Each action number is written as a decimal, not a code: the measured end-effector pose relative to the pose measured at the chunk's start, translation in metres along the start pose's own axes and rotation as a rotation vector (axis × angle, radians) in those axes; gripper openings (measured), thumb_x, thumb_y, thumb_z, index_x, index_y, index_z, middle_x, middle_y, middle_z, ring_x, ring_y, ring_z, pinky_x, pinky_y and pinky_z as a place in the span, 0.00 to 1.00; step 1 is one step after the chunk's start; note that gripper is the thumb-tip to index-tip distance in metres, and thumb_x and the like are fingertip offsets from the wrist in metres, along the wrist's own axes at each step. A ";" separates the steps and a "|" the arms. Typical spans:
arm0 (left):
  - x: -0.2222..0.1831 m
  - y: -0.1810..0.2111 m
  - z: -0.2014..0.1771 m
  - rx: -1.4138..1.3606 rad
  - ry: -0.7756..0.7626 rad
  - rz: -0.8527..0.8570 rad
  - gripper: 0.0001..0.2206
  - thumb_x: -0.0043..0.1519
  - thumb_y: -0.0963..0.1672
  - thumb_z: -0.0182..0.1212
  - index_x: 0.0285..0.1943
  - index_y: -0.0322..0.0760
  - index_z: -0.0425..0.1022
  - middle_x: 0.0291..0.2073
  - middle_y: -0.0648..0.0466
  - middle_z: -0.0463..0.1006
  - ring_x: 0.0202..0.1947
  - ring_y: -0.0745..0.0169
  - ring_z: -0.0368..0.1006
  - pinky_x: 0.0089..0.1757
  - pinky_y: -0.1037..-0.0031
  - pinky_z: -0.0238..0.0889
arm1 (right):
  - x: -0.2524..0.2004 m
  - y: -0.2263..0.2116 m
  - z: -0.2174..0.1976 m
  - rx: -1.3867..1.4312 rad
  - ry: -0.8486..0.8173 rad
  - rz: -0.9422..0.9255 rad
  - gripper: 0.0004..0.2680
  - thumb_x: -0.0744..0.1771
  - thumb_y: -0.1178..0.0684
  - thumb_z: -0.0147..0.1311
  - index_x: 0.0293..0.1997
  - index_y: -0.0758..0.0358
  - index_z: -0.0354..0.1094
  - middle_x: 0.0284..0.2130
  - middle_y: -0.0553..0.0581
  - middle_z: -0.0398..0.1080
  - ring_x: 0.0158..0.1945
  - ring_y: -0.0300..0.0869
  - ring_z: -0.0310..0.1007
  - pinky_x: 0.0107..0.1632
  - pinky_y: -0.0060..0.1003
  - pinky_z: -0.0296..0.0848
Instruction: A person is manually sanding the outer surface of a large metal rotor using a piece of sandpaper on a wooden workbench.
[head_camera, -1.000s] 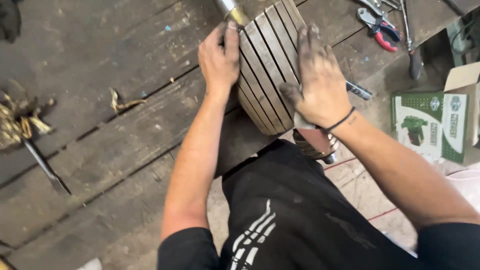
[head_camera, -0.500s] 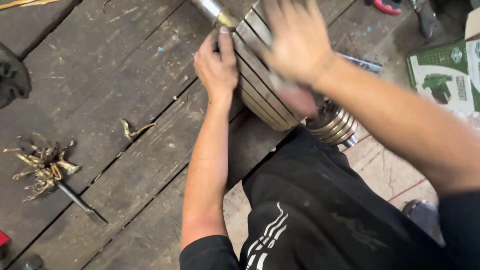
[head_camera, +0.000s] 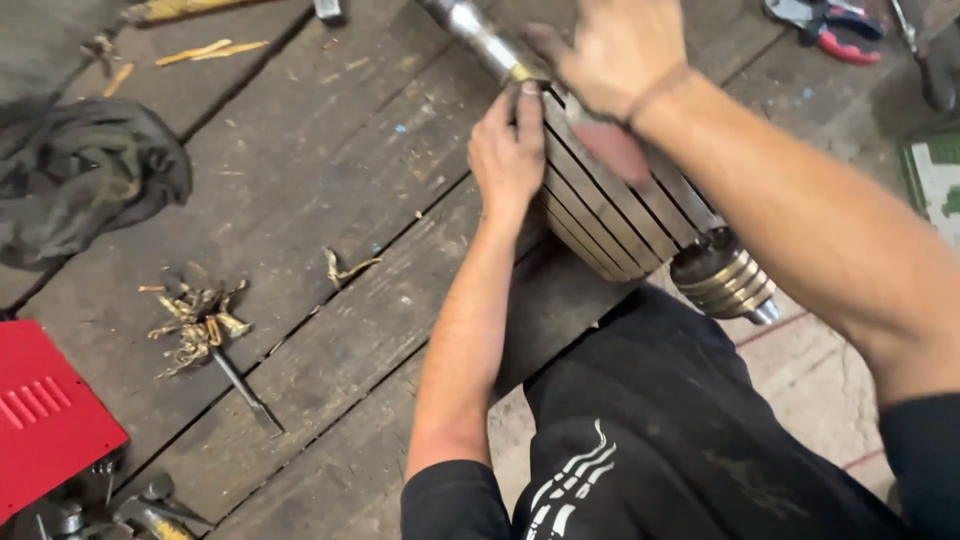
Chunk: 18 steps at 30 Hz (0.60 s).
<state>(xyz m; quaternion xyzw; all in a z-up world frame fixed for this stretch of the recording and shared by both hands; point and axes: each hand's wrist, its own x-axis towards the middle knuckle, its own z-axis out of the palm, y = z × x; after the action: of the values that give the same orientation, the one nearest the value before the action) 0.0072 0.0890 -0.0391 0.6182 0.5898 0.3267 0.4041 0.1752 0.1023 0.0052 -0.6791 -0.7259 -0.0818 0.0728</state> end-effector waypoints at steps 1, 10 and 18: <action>0.001 0.001 -0.001 -0.033 -0.002 0.004 0.27 0.63 0.58 0.39 0.54 0.45 0.79 0.49 0.46 0.84 0.51 0.38 0.79 0.45 0.56 0.69 | -0.014 -0.004 -0.014 0.074 -0.024 -0.020 0.28 0.75 0.28 0.43 0.59 0.74 0.63 0.49 0.73 0.74 0.51 0.65 0.73 0.53 0.58 0.57; -0.002 -0.013 0.010 -0.047 0.068 0.078 0.24 0.65 0.56 0.41 0.50 0.42 0.80 0.42 0.43 0.84 0.46 0.35 0.78 0.43 0.56 0.67 | 0.006 -0.011 -0.025 0.156 -0.208 0.006 0.34 0.71 0.24 0.36 0.73 0.72 0.52 0.58 0.74 0.67 0.62 0.62 0.66 0.67 0.61 0.47; -0.005 -0.009 0.009 -0.131 0.029 -0.053 0.24 0.66 0.55 0.49 0.53 0.36 0.81 0.43 0.37 0.83 0.49 0.31 0.76 0.50 0.46 0.69 | -0.101 0.002 -0.060 0.048 -0.172 -0.032 0.36 0.65 0.35 0.51 0.74 0.80 0.50 0.65 0.85 0.59 0.70 0.69 0.58 0.67 0.69 0.54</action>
<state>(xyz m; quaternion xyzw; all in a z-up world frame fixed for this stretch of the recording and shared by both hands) 0.0102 0.0829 -0.0504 0.5696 0.5892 0.3628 0.4437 0.1835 -0.0087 0.0416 -0.6699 -0.7420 -0.0069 0.0253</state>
